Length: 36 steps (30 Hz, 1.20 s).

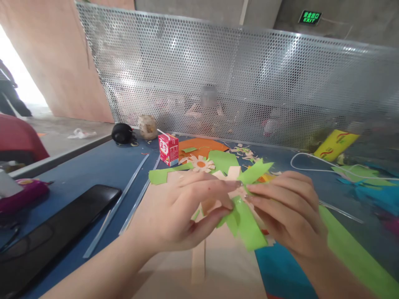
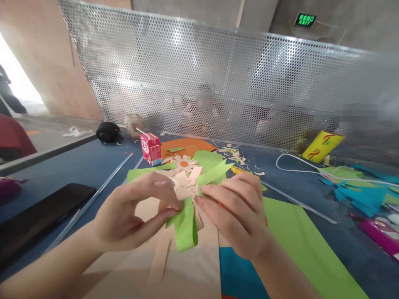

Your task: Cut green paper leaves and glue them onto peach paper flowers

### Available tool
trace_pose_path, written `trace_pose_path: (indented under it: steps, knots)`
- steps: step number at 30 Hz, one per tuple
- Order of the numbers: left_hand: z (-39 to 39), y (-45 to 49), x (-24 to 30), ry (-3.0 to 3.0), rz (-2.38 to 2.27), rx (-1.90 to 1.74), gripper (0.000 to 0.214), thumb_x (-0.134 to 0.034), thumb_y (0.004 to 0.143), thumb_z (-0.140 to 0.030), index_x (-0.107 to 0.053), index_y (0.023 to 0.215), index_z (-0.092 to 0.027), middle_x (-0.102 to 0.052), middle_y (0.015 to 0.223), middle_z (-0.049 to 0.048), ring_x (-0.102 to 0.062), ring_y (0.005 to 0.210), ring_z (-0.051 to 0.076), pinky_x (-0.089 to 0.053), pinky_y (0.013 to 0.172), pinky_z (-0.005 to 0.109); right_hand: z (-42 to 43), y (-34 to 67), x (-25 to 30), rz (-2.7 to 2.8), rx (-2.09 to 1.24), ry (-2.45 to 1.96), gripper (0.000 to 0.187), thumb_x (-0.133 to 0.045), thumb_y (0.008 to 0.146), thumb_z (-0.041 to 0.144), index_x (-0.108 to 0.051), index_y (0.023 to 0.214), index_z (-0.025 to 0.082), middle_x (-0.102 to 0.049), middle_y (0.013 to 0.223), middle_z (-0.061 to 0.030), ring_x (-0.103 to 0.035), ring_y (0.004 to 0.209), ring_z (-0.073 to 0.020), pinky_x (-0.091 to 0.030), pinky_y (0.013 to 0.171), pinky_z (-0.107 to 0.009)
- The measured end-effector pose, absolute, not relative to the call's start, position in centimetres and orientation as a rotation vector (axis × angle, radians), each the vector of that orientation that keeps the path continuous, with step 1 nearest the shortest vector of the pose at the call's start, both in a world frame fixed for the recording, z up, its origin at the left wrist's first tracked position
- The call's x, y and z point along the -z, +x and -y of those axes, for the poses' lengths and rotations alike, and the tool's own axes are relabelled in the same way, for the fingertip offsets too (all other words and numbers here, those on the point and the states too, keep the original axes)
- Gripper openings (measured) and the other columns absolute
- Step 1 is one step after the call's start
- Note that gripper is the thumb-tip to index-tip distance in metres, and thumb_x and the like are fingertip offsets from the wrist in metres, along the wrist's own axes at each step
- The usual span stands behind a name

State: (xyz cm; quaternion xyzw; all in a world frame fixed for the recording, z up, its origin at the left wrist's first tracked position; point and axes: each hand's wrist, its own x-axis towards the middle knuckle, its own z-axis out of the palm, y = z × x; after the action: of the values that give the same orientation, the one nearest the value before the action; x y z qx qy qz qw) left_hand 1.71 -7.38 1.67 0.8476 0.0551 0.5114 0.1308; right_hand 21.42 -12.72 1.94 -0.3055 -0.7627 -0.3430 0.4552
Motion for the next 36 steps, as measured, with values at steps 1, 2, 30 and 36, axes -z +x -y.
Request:
trace_pose_path:
  steps: [1,2,30,36]
  knots:
    - [7.36,1.73,-1.62,2.483,-0.186,-1.447,0.031,-0.056,0.072,-0.012,-0.051,0.101,-0.021,-0.066,0.082,0.0039,-0.060,0.079,0.016,-0.049,0.073,0.034,12.70,21.45,-1.92,1.879,0.857,-0.746,0.019,-0.061,0.070,0.014,-0.059,0.088,0.021,-0.066,0.089,-0.0030,-0.058,0.079,-0.0193,-0.047,0.072,-0.039]
    - [7.33,1.74,-1.60,2.510,-0.213,-1.409,0.032,-0.056,0.072,-0.013,-0.050,0.103,-0.021,-0.066,0.082,0.0038,-0.060,0.079,0.016,-0.049,0.075,0.035,12.67,21.49,-1.89,1.882,0.869,-0.736,0.020,-0.062,0.069,0.013,-0.060,0.087,0.020,-0.067,0.088,-0.0037,-0.058,0.079,-0.0197,-0.047,0.072,-0.039]
    - [6.73,1.95,-2.07,2.217,-0.226,-1.565,0.061,-0.053,0.077,-0.013,-0.024,0.129,-0.024,-0.061,0.084,0.0030,-0.056,0.077,0.014,-0.046,0.060,0.025,11.96,21.69,-1.77,1.849,0.943,-0.753,0.023,-0.063,0.067,0.009,-0.060,0.086,0.021,-0.068,0.083,-0.0017,-0.058,0.075,-0.0188,-0.046,0.071,-0.037]
    - [7.26,2.16,-1.84,2.260,-0.155,-1.444,0.058,-0.054,0.075,-0.009,-0.029,0.126,-0.023,-0.059,0.074,0.0000,-0.055,0.069,0.012,-0.046,0.061,0.025,12.06,21.75,-1.68,1.867,0.998,-0.724,0.017,-0.061,0.071,0.014,-0.059,0.086,0.022,-0.067,0.085,-0.0004,-0.058,0.078,-0.0171,-0.045,0.074,-0.037]
